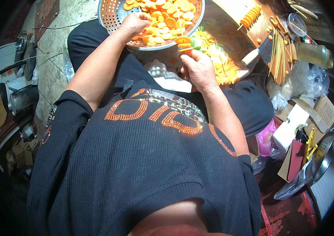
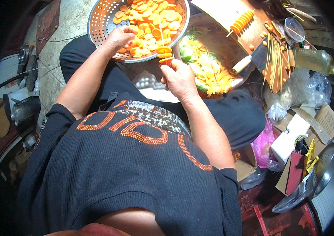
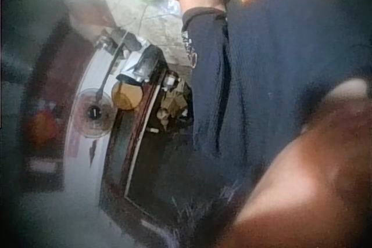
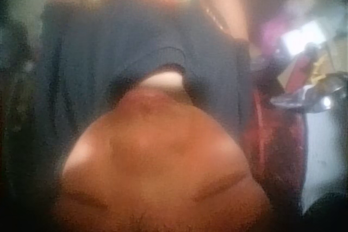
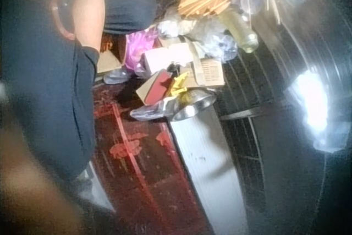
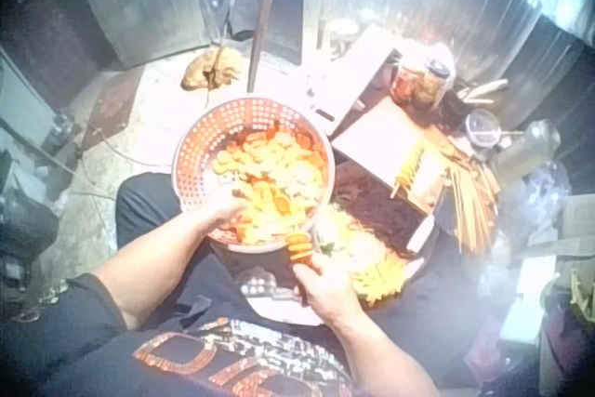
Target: The person sits on the floor and threads sliced orange vegetables onto wooden skewers one by one. They pick slices from a colander and insert them into the skewer, then place the completed skewers on a nearby surface.
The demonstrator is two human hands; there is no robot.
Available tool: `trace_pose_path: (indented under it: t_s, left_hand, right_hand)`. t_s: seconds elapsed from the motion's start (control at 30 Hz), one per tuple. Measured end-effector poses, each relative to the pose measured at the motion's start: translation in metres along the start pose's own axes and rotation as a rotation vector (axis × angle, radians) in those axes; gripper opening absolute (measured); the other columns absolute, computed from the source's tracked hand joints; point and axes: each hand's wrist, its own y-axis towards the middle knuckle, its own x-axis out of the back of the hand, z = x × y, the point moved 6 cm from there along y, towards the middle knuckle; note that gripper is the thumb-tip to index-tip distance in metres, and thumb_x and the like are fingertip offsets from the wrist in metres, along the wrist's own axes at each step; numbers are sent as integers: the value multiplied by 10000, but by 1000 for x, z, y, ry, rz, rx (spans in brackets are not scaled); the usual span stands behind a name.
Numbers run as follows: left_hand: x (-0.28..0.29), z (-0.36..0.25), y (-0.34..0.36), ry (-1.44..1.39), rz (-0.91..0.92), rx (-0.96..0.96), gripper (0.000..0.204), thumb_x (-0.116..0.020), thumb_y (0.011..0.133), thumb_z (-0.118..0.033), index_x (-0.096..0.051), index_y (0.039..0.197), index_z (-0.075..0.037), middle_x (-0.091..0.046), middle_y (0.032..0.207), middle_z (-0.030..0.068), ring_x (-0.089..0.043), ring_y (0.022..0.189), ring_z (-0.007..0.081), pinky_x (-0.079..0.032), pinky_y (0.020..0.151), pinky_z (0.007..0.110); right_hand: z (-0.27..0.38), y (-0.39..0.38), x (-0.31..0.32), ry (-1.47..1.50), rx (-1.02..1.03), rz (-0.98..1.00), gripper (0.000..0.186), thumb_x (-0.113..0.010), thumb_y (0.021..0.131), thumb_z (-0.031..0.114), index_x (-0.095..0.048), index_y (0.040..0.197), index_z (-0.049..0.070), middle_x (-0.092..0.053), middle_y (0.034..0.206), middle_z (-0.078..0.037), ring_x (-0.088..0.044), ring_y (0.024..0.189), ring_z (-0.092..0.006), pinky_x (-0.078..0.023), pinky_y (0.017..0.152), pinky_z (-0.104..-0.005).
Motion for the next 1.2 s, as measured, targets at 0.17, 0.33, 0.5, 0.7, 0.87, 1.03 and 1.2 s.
trace_pose_path:
  t_s: [0.17, 0.33, 0.5, 0.7, 0.87, 1.03, 1.2]
  left_hand:
    - [16, 6, 5, 48, -85, 62, 237, -622, 796, -146, -638, 1016, -62, -656, 863, 46, -617, 687, 114, -506, 577, 251]
    - [-4, -10, -11, 631, 78, -91, 305, -646, 734, -176, -647, 1005, -37, -673, 916, 155, -650, 871, 251, -503, 766, 342]
    - [-18, -2, -16, 50, 303, 40, 286, -622, 770, -114, -622, 1048, -46, -646, 850, 71, -618, 696, 139, -499, 574, 258]
    - [-4, -2, -12, -188, 70, 62, 240, -589, 822, -120, -612, 1051, -50, -635, 886, 48, -625, 720, 104, -514, 566, 217]
    - [-8, 4, -1, 281, 29, -64, 295, -653, 763, -157, -641, 1032, -36, -671, 881, 111, -641, 805, 167, -519, 726, 304]
    - [-37, -11, -20, 173, 303, -149, 367, -571, 781, -49, -569, 1147, -16, -637, 1004, 91, -610, 871, 148, -496, 770, 258]
    - [-36, -15, -25, -260, 305, -71, 329, -578, 803, -44, -586, 1133, -41, -611, 995, 62, -576, 782, 92, -504, 649, 201]
  right_hand:
    - [-3, 1, 0, 2, -4, 4, 164, -586, 866, 175, -604, 887, 14, -574, 649, -13, -550, 533, -69, -449, 438, -220]
    - [-2, 0, -1, -32, -14, -5, 163, -587, 864, 174, -608, 895, 16, -575, 650, -13, -546, 533, -67, -451, 448, -218]
    - [-13, 8, -2, 28, 2, 28, 164, -585, 860, 171, -610, 898, 13, -573, 648, -14, -545, 537, -67, -449, 455, -215]
    - [-8, 5, -2, -12, 5, 19, 165, -581, 855, 168, -609, 904, 13, -574, 648, -14, -547, 541, -69, -450, 455, -218]
    - [-11, 7, -2, -28, 20, 18, 169, -580, 849, 167, -608, 907, 11, -579, 640, -21, -548, 539, -73, -452, 457, -221]
    - [-14, 9, -3, -33, 25, 34, 179, -578, 843, 170, -608, 917, 9, -584, 638, -28, -536, 522, -75, -443, 453, -224]
    - [-11, 7, -5, -62, 9, 47, 185, -577, 840, 169, -605, 925, 7, -588, 640, -32, -524, 506, -76, -431, 455, -223]
